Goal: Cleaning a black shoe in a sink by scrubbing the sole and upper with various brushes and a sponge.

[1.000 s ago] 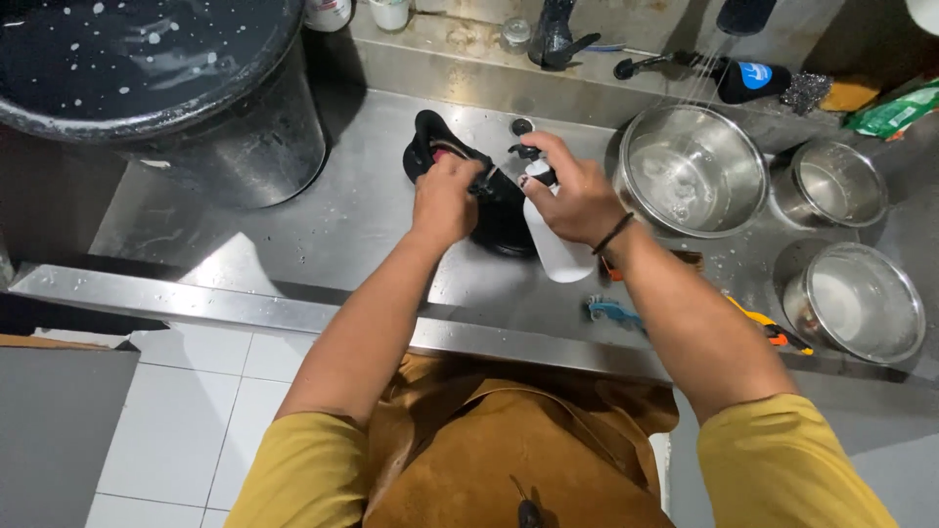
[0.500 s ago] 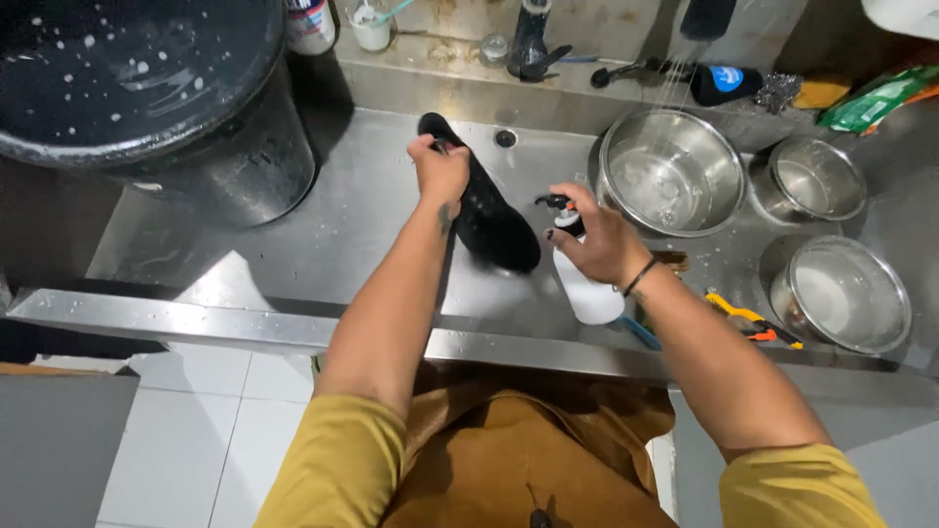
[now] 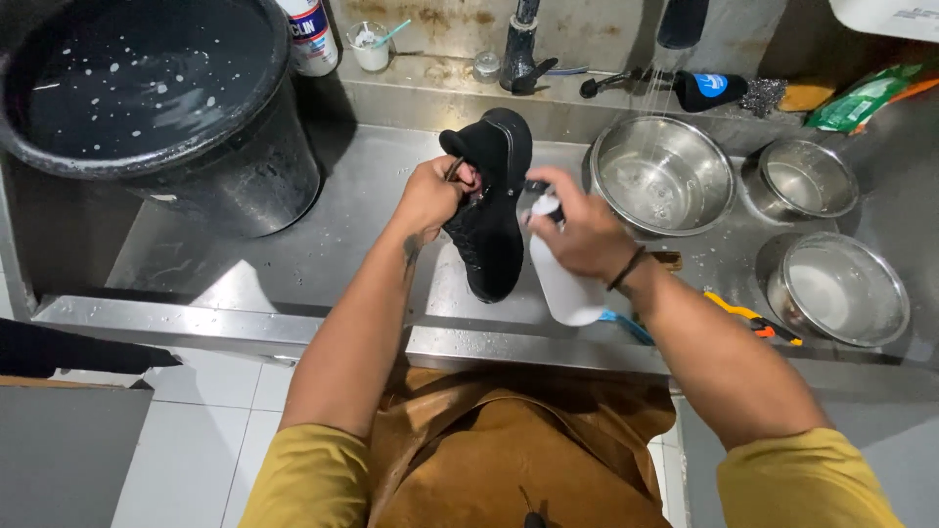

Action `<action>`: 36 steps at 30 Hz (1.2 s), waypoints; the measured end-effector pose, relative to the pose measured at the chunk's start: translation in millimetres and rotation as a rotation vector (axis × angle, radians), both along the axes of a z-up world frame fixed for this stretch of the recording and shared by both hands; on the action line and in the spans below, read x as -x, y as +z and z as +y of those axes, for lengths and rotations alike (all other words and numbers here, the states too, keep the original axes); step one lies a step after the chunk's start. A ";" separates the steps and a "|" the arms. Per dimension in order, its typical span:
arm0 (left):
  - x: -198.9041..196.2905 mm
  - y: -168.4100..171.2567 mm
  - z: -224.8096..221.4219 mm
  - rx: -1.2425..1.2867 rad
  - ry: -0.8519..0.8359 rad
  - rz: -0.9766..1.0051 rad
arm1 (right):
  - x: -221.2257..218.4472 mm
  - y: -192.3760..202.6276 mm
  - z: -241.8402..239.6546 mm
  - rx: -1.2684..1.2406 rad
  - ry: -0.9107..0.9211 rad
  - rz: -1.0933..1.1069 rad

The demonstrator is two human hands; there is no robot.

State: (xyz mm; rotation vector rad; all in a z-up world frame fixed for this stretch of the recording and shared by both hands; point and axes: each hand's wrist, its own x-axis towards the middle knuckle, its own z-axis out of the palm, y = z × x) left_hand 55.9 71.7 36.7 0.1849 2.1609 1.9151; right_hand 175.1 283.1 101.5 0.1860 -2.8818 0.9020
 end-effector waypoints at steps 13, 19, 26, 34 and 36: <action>-2.5 -45.4 3.3 0.499 -0.087 1.342 | 2.6 68.2 4.2 0.114 0.013 -0.140; -10.2 -81.0 3.4 0.573 -0.128 1.742 | 33.1 67.3 -10.5 0.022 0.040 -0.254; -21.2 -133.3 -5.2 0.565 -0.358 1.939 | 78.9 67.9 -28.1 0.018 0.023 -0.272; -24.8 -138.7 3.1 0.573 -0.516 1.933 | 97.9 47.6 -6.0 0.071 -0.037 -0.245; -18.8 -129.4 4.5 0.545 -0.524 1.921 | 89.3 45.5 6.7 0.086 -0.037 -0.210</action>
